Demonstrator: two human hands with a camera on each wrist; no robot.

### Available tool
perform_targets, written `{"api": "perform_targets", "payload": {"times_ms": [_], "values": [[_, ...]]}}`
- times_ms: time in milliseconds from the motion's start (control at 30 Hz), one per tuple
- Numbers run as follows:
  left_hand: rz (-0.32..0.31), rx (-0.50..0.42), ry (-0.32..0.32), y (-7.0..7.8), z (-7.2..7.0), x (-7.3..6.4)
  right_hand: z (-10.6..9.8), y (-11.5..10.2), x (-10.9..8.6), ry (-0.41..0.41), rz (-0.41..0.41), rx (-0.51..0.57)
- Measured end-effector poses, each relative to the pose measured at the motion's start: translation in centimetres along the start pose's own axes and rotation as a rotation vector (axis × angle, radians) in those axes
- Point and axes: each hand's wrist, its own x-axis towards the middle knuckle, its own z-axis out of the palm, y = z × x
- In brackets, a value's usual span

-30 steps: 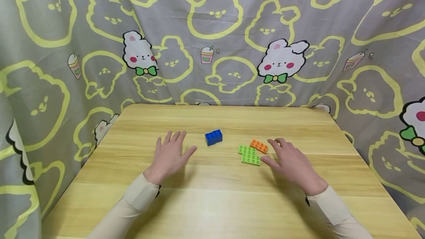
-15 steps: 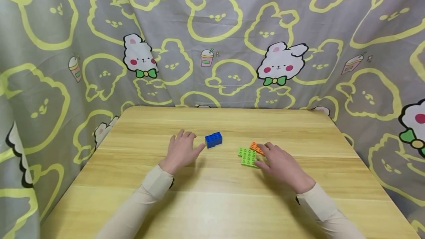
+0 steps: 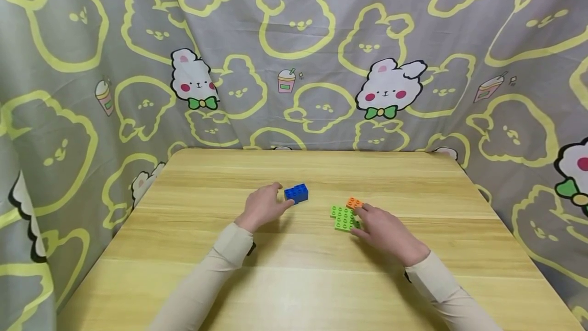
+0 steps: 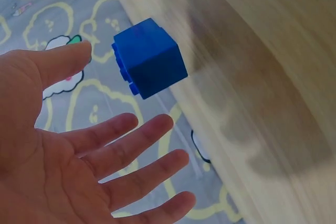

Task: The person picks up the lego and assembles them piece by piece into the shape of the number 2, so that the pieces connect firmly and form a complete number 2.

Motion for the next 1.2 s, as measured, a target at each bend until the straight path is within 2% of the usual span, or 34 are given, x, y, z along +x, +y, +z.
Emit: {"api": "perform_targets", "payload": {"times_ms": [133, 333, 733, 1033, 1200], "values": [[-0.013, -0.018, -0.001, 0.1, 0.3, 0.3, 0.2, 0.3, 0.1, -0.005, -0.006, 0.019], [-0.003, -0.069, 0.034, 0.2, 0.7, 0.6, 0.7, 0.6, 0.2, -0.011, -0.01, 0.041], [-0.01, -0.138, -0.017, 0.0, 1.2, 0.8, 1.5, 0.8, 0.4, -0.043, 0.025, 0.082], [-0.003, -0.128, -0.002, -0.4, 1.5, 1.7, 1.5, 0.8, 0.4, -0.025, 0.006, 0.085], [-0.009, -0.123, 0.006, -0.5, 1.5, 1.8, 1.6, 0.8, 0.4, -0.017, -0.015, 0.072]]}}
